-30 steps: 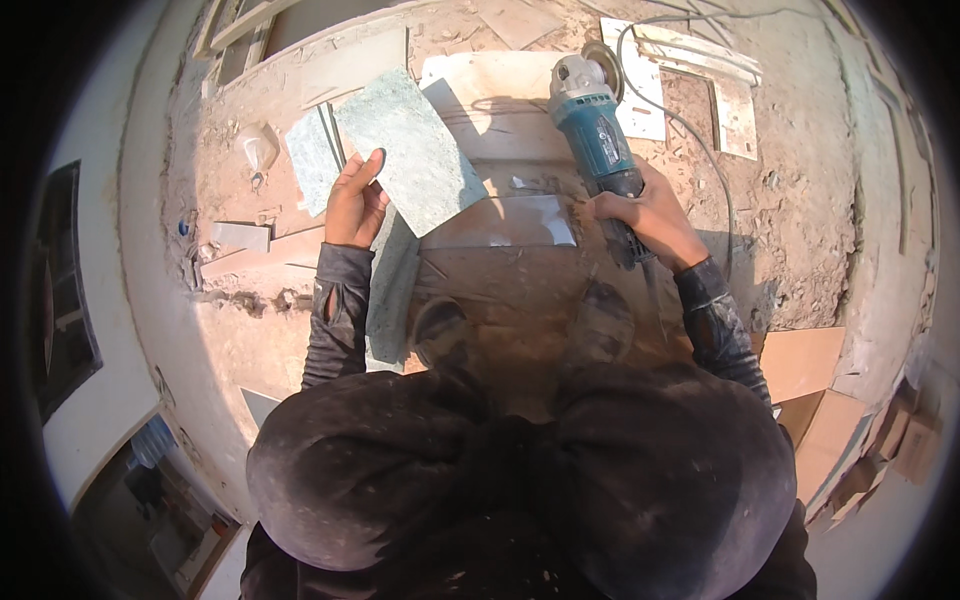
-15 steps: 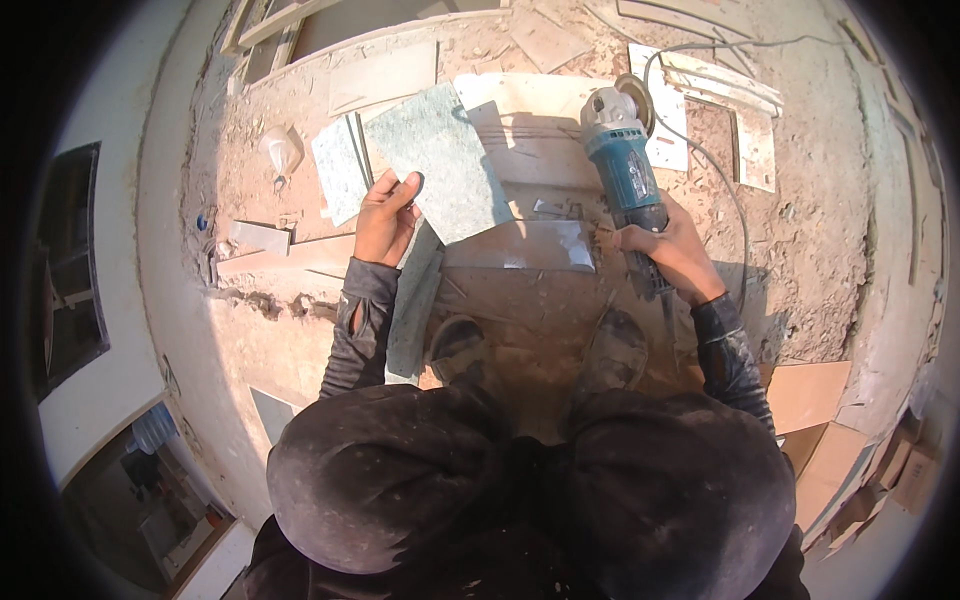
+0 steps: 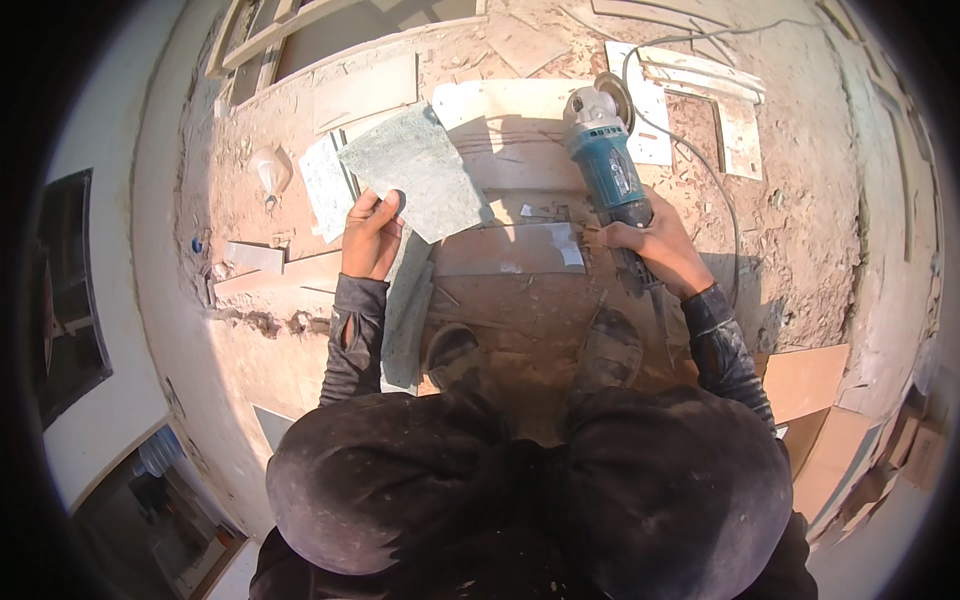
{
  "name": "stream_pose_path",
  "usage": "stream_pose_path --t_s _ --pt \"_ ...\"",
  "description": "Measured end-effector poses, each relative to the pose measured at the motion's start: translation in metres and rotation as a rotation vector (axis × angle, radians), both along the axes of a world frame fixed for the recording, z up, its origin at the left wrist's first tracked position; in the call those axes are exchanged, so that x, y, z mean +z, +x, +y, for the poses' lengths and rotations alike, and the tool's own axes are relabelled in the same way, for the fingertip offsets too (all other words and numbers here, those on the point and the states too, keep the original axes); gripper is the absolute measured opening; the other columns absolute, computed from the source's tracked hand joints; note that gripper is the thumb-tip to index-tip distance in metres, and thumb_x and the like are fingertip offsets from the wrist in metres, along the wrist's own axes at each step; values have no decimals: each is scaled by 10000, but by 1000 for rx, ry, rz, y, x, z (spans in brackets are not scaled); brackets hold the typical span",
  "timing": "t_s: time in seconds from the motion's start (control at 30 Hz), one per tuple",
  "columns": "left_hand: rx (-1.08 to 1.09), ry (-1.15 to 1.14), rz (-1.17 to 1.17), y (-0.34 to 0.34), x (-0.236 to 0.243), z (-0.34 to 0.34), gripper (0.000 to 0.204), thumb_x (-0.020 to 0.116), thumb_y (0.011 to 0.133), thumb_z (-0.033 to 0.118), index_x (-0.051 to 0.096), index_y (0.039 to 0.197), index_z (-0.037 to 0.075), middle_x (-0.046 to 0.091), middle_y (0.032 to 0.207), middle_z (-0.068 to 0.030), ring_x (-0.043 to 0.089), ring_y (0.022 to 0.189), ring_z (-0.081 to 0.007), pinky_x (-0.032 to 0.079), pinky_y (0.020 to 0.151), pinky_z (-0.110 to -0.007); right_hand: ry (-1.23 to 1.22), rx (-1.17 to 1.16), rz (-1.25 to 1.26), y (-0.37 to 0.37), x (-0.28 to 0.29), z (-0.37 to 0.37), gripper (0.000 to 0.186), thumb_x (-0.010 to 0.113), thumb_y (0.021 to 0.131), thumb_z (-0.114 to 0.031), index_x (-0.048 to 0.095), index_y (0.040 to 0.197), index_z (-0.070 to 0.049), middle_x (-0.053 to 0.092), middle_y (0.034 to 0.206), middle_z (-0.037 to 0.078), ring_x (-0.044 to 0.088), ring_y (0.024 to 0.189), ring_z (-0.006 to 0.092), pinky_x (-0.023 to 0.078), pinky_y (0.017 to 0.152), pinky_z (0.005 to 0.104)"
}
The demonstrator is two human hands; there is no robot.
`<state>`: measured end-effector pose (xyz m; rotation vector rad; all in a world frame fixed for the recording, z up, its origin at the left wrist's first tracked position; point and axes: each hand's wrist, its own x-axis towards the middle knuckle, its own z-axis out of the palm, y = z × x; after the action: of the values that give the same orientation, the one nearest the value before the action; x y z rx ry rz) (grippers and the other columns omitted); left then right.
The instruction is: The person cuts rectangular pieces of tile using an angle grinder, holding the tile with one hand and guiding the tool along a marked line with the other.
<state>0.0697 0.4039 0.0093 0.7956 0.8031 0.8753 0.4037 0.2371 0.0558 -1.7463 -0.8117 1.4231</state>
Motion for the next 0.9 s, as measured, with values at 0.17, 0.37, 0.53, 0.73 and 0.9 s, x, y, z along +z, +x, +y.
stream_pose_path --t_s 0.17,0.37,0.53,0.73,0.9 --pt "-16 -103 -122 -5 -10 0 227 597 958 35 617 1184 23 681 1022 -34 647 922 -102 541 786 -270 33 -10 -7 -1 0 -1 499 754 722 -196 566 1143 -4 584 880 16 552 761 108 458 690 255" --pt "31 -324 91 19 -37 13 181 609 963 94 640 1127 24 677 1022 -28 642 859 -107 527 693 -262 30 6 -5 -1 0 -1 515 750 725 -200 564 1164 -7 593 893 22 560 783 112 466 708 269" --pt "39 -288 225 44 -97 37 162 694 907 101 666 1041 15 654 885 12 570 729 -75 443 625 -239 13 16 -23 -2 1 -1 521 751 727 -209 564 1170 -9 605 916 33 572 802 128 476 738 272" --pt "132 -38 558 64 -121 54 175 771 840 128 695 920 -7 660 782 -12 563 654 -105 447 564 -266 34 15 -10 -2 0 -2 545 758 726 -196 548 1188 2 611 936 46 593 818 134 492 741 280" --pt "91 237 1112 57 -126 54 362 843 724 281 723 904 -9 719 806 -109 670 712 -231 516 712 -336 8 9 50 -5 8 1 547 760 723 -179 542 1190 3 615 940 55 615 813 142 513 730 293"
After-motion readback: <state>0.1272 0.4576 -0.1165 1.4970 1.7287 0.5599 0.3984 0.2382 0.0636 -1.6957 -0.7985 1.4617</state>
